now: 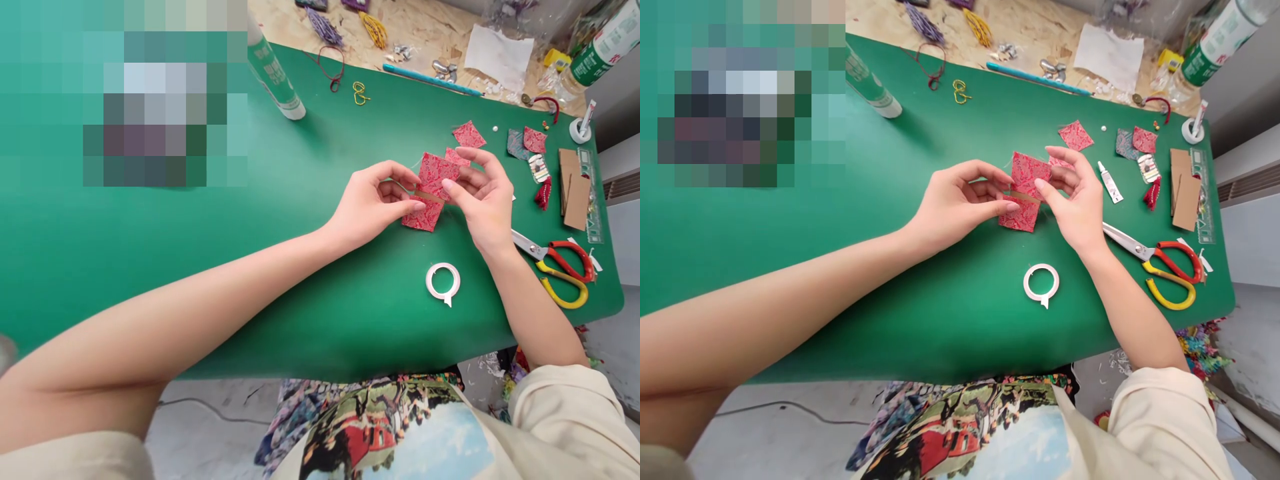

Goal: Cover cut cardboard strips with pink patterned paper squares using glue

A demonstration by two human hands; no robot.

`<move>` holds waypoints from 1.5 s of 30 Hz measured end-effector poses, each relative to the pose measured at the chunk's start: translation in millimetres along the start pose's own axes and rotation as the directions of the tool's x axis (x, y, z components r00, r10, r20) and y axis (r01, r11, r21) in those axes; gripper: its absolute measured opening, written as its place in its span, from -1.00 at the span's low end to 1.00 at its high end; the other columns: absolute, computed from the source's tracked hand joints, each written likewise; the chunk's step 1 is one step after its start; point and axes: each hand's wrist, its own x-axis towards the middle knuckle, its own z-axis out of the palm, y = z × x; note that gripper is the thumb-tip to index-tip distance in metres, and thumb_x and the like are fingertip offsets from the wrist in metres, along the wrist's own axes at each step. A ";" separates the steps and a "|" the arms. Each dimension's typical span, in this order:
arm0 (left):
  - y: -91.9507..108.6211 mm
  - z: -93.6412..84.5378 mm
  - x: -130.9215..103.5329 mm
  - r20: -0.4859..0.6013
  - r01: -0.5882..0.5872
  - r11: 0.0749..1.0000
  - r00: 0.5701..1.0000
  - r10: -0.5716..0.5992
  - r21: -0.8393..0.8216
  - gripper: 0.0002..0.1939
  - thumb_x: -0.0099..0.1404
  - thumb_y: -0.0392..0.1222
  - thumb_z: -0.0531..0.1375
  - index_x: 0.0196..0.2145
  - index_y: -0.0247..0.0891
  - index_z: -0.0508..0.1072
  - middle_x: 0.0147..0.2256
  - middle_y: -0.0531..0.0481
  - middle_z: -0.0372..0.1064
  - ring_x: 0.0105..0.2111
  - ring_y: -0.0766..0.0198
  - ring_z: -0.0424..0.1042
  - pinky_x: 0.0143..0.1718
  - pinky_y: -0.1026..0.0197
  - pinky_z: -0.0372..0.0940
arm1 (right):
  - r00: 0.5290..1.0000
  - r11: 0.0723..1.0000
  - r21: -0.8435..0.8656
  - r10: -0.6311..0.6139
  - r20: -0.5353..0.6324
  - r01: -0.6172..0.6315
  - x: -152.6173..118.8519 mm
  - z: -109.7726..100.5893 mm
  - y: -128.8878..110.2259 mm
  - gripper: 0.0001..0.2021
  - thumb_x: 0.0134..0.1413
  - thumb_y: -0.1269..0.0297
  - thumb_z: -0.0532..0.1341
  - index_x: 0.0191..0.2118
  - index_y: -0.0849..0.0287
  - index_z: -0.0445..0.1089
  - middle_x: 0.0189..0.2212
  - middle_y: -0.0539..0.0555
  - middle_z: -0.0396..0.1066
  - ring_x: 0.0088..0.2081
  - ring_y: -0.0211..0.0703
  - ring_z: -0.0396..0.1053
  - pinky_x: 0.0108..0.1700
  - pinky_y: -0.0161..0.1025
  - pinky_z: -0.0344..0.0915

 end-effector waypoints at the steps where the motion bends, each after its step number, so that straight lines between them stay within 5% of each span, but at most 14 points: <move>1: -1.7 0.4 0.4 -0.018 -0.007 1.000 1.000 0.006 -0.014 -0.63 -0.03 -0.22 0.48 -0.28 -0.25 0.45 -0.29 0.04 0.51 -0.45 0.37 0.46 -0.40 0.27 0.44 | 1.000 1.000 -0.001 0.003 -0.002 -0.003 -0.6 1.6 -2.6 -0.50 0.09 -0.07 0.42 0.08 -0.04 0.35 -0.12 0.05 0.59 -0.06 -0.03 0.59 -0.02 -0.01 0.60; 7: -6.2 -0.2 0.9 0.009 -0.025 1.000 1.000 0.025 0.016 -0.56 0.01 -0.17 0.49 -0.25 -0.19 0.36 -0.42 0.12 0.43 -0.48 0.38 0.42 -0.45 0.29 0.35 | 1.000 1.000 0.012 0.021 0.015 -0.021 -1.0 3.8 -5.8 -0.45 0.01 -0.15 0.44 0.05 -0.03 0.39 -0.17 0.03 0.60 -0.08 -0.04 0.60 -0.01 -0.03 0.60; 14: -9.5 -1.4 0.7 -0.033 -0.046 0.999 0.998 0.047 0.020 -0.56 0.05 -0.11 0.50 -0.22 -0.18 0.37 -0.41 0.12 0.43 -0.44 0.33 0.46 -0.38 0.24 0.41 | 0.985 0.993 0.084 0.072 0.160 -0.087 2.1 5.4 -1.8 -0.38 -0.30 -0.07 0.59 -0.10 0.08 0.46 -0.18 0.03 0.60 -0.13 -0.08 0.59 -0.01 -0.08 0.59; 25: 0.6 -0.5 -0.9 -0.006 -0.013 0.999 1.000 0.013 -0.037 -0.52 0.03 0.13 0.51 -0.30 -0.26 0.51 -0.28 -0.05 0.58 -0.24 0.16 0.59 -0.13 0.11 0.53 | 0.975 0.971 0.166 0.142 0.171 -0.171 1.3 2.1 -11.5 -0.48 -0.31 0.00 0.61 -0.21 0.11 0.51 -0.25 0.02 0.62 -0.18 -0.10 0.59 0.02 -0.05 0.59; 45: 4.8 0.7 -1.1 -0.025 0.080 0.984 0.996 -0.085 -0.162 -0.52 -0.10 0.07 0.58 -0.36 -0.27 0.54 -0.34 0.02 0.59 -0.31 0.21 0.59 -0.20 0.16 0.56 | 0.976 0.973 0.155 0.143 0.166 -0.170 1.1 0.1 -15.8 -0.51 -0.26 0.01 0.60 -0.21 0.10 0.53 -0.23 0.02 0.63 -0.17 -0.08 0.60 0.05 -0.02 0.58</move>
